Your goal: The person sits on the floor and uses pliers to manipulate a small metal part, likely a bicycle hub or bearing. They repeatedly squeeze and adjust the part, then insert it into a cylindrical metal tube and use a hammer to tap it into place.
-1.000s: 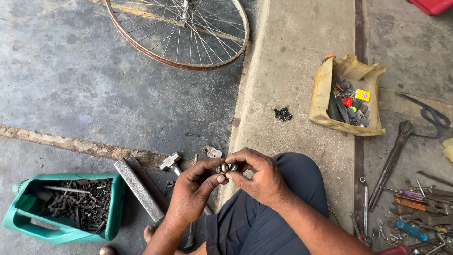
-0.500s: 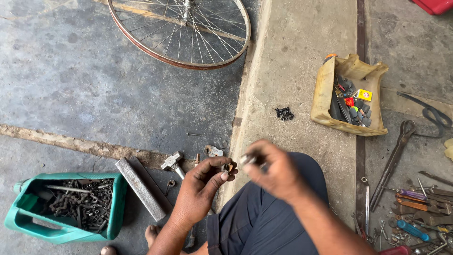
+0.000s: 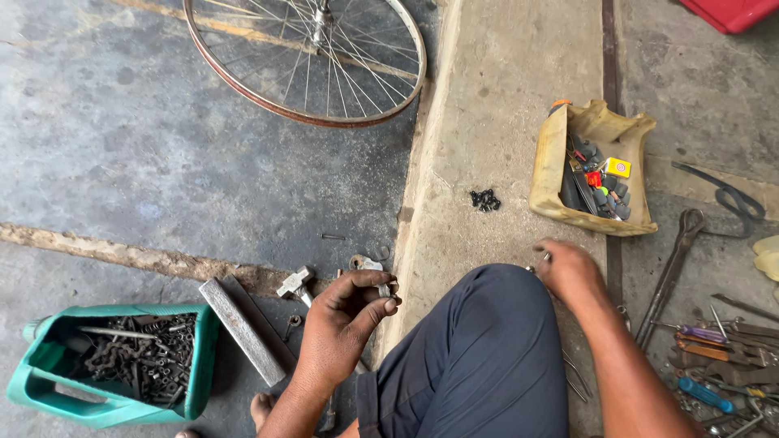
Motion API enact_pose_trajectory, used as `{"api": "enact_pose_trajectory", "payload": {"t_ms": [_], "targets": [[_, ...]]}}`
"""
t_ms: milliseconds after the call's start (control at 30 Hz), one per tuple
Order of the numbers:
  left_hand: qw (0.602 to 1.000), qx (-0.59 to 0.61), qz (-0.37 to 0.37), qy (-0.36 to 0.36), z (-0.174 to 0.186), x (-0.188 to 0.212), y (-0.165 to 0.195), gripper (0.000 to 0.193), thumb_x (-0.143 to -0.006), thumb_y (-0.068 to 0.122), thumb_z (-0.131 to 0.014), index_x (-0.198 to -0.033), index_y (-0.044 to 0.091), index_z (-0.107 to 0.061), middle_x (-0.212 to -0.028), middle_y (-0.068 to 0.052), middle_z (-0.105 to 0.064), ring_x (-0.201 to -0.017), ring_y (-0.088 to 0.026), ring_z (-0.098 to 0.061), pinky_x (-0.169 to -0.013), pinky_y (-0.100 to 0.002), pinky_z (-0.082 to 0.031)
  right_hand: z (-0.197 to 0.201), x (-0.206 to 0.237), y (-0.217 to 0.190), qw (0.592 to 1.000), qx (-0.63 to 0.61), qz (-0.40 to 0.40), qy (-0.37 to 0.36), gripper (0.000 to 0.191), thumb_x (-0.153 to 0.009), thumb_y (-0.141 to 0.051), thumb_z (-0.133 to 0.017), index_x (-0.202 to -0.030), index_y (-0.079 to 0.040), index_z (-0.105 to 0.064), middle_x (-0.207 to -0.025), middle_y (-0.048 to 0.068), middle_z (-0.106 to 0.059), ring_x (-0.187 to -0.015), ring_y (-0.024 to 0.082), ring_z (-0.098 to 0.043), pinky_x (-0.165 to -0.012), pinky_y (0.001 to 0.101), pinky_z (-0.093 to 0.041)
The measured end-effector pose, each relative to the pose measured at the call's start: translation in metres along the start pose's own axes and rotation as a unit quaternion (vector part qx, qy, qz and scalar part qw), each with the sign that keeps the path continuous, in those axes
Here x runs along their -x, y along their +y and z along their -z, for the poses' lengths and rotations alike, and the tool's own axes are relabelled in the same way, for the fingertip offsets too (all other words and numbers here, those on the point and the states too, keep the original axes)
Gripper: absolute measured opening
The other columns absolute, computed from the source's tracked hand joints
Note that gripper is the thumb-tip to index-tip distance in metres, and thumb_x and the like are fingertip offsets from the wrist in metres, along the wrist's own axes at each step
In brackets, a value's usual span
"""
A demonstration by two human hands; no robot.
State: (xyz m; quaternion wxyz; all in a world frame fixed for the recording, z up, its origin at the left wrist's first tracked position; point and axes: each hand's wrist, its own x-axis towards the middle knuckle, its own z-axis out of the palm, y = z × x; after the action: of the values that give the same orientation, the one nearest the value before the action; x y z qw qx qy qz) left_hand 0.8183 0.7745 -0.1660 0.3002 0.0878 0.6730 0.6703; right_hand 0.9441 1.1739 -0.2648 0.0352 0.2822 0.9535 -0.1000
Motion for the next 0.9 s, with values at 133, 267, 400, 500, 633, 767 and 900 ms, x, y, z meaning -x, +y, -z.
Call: {"api": "enact_pose_trajectory", "payload": {"t_ms": [133, 267, 400, 500, 633, 767, 900], "targets": [[0.997, 0.069, -0.011, -0.024, 0.006, 0.008, -0.005, 0.033, -0.089, 0.005, -0.074, -0.121, 0.001, -0.067, -0.11, -0.011, -0.077, -0.102, -0.018, -0.078, -0.092, -0.033, -0.064, 0.056, 0.031, -0.071, 0.968, -0.213, 0.035, 0.128, 0.03, -0.097, -0.015, -0.068, -0.127, -0.013, -0.071, -0.116, 0.011, -0.076, -0.107, 0.028, -0.072, -0.095, 0.0402, -0.055], [0.992, 0.126, -0.011, -0.027, 0.021, 0.022, -0.004, 0.031, -0.091, 0.006, -0.07, -0.122, -0.001, -0.066, -0.109, -0.013, -0.077, -0.101, -0.02, -0.078, -0.091, -0.033, -0.065, 0.072, 0.063, -0.184, 0.859, -0.49, 0.142, -0.034, 0.023, -0.102, -0.014, -0.059, -0.121, -0.005, -0.068, -0.112, 0.008, -0.077, -0.103, 0.017, -0.075, -0.095, 0.0328, -0.062], [0.994, 0.097, -0.047, 0.022, 0.042, 0.032, 0.002, 0.03, -0.091, 0.004, -0.073, -0.12, -0.002, -0.068, -0.108, -0.013, -0.076, -0.099, -0.018, -0.074, -0.089, -0.033, -0.063, 0.057, 0.093, -0.265, 0.751, -0.614, 0.154, -0.19, 0.029, -0.102, -0.016, -0.057, -0.127, 0.0, -0.059, -0.121, 0.012, -0.073, -0.111, 0.02, -0.071, -0.096, 0.0355, -0.062], [0.997, 0.045, -0.042, 0.037, 0.063, 0.032, 0.006, 0.03, -0.09, 0.005, -0.074, -0.12, 0.001, -0.068, -0.107, -0.011, -0.078, -0.1, -0.016, -0.075, -0.087, -0.031, -0.063, 0.044, 0.102, -0.297, 0.686, -0.687, 0.149, -0.188, 0.034, -0.106, -0.019, -0.054, -0.133, 0.002, -0.057, -0.125, 0.013, -0.068, -0.115, 0.019, -0.067, -0.102, 0.0369, -0.058], [0.998, 0.024, -0.04, 0.044, 0.09, 0.028, 0.007, 0.027, -0.09, 0.005, -0.072, -0.117, 0.002, -0.068, -0.11, -0.008, -0.078, -0.103, -0.014, -0.076, -0.09, -0.03, -0.065, 0.026, 0.103, -0.325, 0.731, -0.64, 0.172, -0.163, 0.035, -0.108, -0.024, -0.049, -0.131, 0.001, -0.056, -0.129, 0.012, -0.067, -0.118, 0.017, -0.066, -0.104, 0.0385, -0.057], [0.998, 0.001, -0.05, 0.046, 0.101, 0.021, 0.003, 0.025, -0.091, 0.004, -0.072, -0.115, 0.002, -0.068, -0.112, -0.008, -0.078, -0.106, -0.015, -0.077, -0.093, -0.03, -0.065, 0.012, 0.1, -0.335, 0.763, -0.604, 0.168, -0.158, 0.037, -0.11, -0.03, -0.044, -0.132, -0.002, -0.055, -0.121, 0.01, -0.064, -0.111, 0.016, -0.067, -0.106, 0.0376, -0.058], [0.996, -0.027, -0.072, 0.042, 0.093, 0.016, -0.001, 0.029, -0.089, 0.003, -0.073, -0.118, 0.003, -0.067, -0.117, -0.008, -0.076, -0.108, -0.014, -0.076, -0.094, -0.029, -0.064, 0.003, 0.096, -0.327, 0.712, -0.667, 0.095, -0.196, 0.035, -0.109, -0.031, -0.043, -0.129, -0.003, -0.054, -0.114, 0.009, -0.062, -0.107, 0.016, -0.065, -0.105, 0.038, -0.058]]}}
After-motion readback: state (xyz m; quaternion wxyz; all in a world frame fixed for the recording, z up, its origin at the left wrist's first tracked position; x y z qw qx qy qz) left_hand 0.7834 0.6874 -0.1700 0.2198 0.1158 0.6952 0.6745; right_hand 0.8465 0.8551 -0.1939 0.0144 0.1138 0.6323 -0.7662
